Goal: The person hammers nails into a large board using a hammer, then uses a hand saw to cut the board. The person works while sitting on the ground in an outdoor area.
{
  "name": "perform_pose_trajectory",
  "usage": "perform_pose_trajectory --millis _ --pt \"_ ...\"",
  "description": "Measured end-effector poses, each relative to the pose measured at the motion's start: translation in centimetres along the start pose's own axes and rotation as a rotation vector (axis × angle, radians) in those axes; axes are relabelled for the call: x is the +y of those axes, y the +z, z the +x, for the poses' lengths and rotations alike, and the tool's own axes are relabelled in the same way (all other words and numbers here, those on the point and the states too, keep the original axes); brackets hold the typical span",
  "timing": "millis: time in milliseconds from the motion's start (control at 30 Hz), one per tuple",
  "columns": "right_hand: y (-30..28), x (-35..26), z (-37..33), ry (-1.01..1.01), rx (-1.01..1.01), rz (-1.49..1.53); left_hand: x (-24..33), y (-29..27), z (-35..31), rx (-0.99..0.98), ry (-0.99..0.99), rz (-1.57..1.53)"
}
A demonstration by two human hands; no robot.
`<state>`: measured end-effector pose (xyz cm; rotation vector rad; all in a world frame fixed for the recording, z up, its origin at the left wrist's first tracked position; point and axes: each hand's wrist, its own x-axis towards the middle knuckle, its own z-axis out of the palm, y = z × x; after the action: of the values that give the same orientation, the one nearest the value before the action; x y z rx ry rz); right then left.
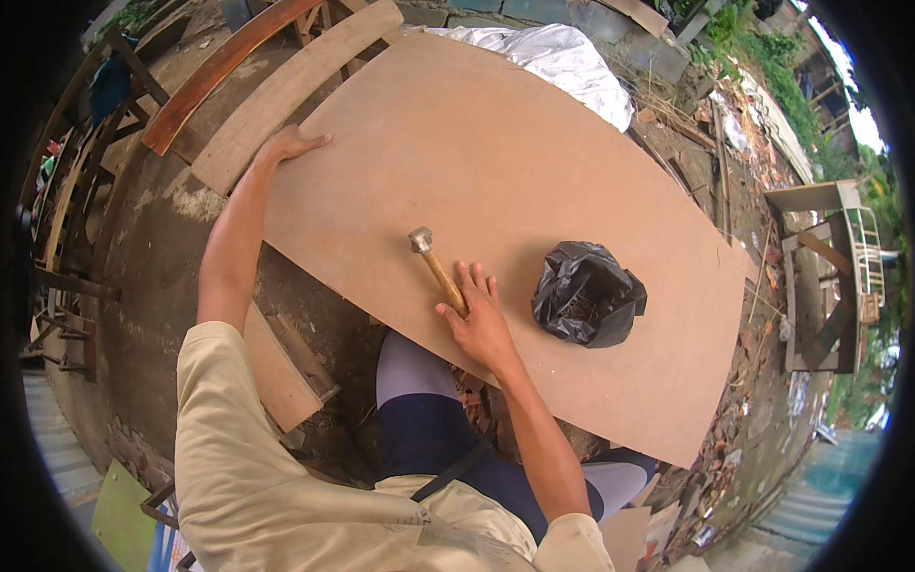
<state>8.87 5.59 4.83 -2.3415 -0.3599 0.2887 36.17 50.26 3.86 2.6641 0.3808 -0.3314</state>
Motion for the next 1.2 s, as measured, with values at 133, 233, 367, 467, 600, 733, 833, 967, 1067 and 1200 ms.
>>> perform_pose_trajectory --millis 133,233,367,467,600,733,833,967,1067,1200 --pt "0.1 0.2 -0.1 -0.013 0.004 0.007 -0.1 -0.7 -0.7 -0.056 0.049 0.056" --pt "0.3 0.0 -0.1 -0.018 0.021 0.002 -0.2 -0.4 -1.2 -0.067 0.014 0.059" --pt "0.4 0.0 -0.1 -0.033 0.034 0.022 -0.5 2.7 -2.6 0.204 -0.057 0.189" --pt "0.7 -0.1 -0.2 -0.045 0.05 0.034 0.9 4.5 -4.8 0.232 0.074 0.349" --pt "0.6 0.6 -0.1 -0.057 0.036 0.01 5.5 6.3 -8.7 0.236 0.041 0.3" --pt "-0.1 0.9 -0.1 -0.027 0.052 0.176 8.4 7.0 -10.6 0.268 -0.033 0.319" --pt "-3.7 -0.9 -1.0 0.188 0.083 0.21 9.8 9.6 -12.5 0.291 0.133 0.365" --pt "-7.4 1.5 -4.3 0.18 0.379 0.643 14.5 15.6 -16.8 0.339 0.514 0.263" --pt "-13.4 3.8 -6.8 0.262 0.482 0.661 19.1 18.2 -19.9 0.348 0.691 0.125" --pt "-23.6 8.9 -10.7 0.335 0.734 0.463 25.4 20.7 -23.0 0.277 0.881 -0.019"
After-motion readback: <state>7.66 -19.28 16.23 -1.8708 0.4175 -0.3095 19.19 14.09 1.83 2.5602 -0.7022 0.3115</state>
